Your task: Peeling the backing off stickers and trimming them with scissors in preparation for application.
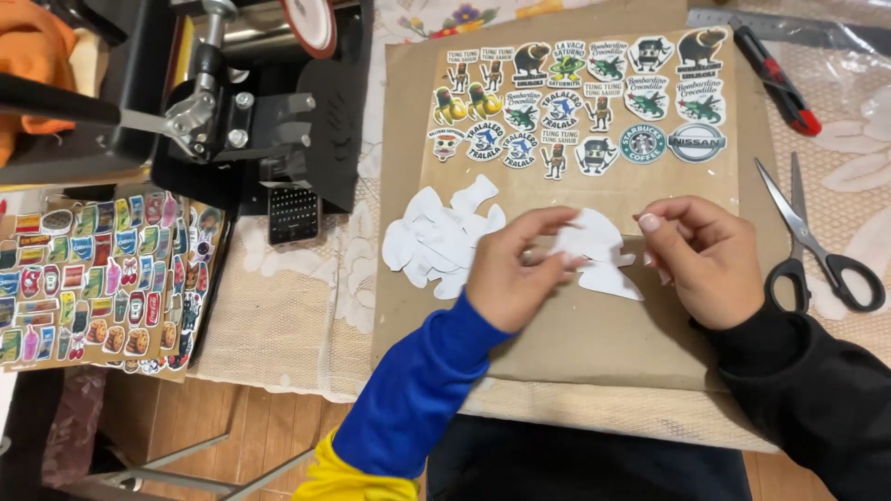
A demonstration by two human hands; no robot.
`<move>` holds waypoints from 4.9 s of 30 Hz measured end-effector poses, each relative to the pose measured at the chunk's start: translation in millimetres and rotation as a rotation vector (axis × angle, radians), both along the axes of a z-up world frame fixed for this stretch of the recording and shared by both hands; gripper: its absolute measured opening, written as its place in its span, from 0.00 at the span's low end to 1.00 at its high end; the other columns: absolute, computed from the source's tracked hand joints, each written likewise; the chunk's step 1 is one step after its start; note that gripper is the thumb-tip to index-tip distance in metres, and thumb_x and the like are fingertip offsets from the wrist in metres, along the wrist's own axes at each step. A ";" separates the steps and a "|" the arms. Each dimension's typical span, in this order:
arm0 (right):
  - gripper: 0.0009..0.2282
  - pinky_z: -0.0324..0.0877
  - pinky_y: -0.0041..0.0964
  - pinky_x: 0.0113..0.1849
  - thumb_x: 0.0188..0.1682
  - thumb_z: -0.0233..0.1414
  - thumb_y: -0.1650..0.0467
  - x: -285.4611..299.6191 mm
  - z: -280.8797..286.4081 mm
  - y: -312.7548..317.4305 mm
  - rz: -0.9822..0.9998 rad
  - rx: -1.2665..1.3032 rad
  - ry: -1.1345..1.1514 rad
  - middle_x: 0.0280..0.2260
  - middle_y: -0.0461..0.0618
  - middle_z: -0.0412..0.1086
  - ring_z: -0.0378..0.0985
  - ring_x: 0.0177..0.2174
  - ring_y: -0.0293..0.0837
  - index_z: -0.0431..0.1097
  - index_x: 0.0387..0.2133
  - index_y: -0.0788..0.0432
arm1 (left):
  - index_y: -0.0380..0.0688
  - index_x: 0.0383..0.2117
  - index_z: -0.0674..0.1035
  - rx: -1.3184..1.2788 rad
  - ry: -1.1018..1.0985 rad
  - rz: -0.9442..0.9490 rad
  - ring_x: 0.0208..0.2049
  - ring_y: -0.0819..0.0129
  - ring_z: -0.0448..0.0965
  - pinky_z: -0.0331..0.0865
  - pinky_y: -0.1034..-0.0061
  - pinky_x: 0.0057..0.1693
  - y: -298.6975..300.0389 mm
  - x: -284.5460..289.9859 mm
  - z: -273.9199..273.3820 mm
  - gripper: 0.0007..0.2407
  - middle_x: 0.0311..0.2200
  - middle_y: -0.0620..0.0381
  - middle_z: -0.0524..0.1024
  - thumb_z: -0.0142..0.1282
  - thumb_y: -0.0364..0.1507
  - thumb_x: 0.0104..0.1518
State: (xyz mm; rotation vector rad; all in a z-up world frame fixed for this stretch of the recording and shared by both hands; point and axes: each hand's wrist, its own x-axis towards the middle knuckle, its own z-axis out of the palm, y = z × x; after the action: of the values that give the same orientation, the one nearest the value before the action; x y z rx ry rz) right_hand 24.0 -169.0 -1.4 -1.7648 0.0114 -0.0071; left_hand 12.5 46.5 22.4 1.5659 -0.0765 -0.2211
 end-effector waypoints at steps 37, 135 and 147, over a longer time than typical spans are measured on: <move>0.06 0.60 0.27 0.23 0.55 0.55 0.72 -1.6 -5.4 0.6 0.064 -0.112 -0.041 0.17 0.49 0.66 0.63 0.18 0.36 0.75 0.38 0.63 | 0.49 0.48 0.82 0.476 -0.248 0.639 0.30 0.84 0.72 0.75 0.86 0.33 285.0 37.8 10.3 0.12 0.31 0.64 0.76 0.57 0.32 0.60; 0.18 0.69 0.20 0.22 0.25 0.70 0.61 -124.7 47.2 8.6 0.184 -0.135 -0.323 0.23 0.38 0.73 0.70 0.15 0.28 0.73 0.22 0.56 | 0.38 0.32 0.73 -0.640 0.227 -0.102 0.41 0.41 0.84 0.83 0.63 0.41 -10.2 -60.4 50.8 0.06 0.41 0.27 0.79 0.57 0.26 0.59; 0.17 0.69 0.21 0.24 0.27 0.67 0.58 -123.3 44.6 9.0 0.131 -0.198 -0.372 0.20 0.39 0.74 0.74 0.20 0.29 0.73 0.22 0.56 | 0.38 0.32 0.73 -0.644 0.276 -0.091 0.39 0.42 0.84 0.83 0.64 0.39 -10.7 -60.0 48.6 0.06 0.39 0.29 0.79 0.58 0.27 0.58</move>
State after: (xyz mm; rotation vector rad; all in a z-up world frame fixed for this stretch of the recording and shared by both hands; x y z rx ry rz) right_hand -99.3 -160.0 43.2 -1.9343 -0.3858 -0.2485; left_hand -47.5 35.8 71.0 0.8831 0.0001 -0.4346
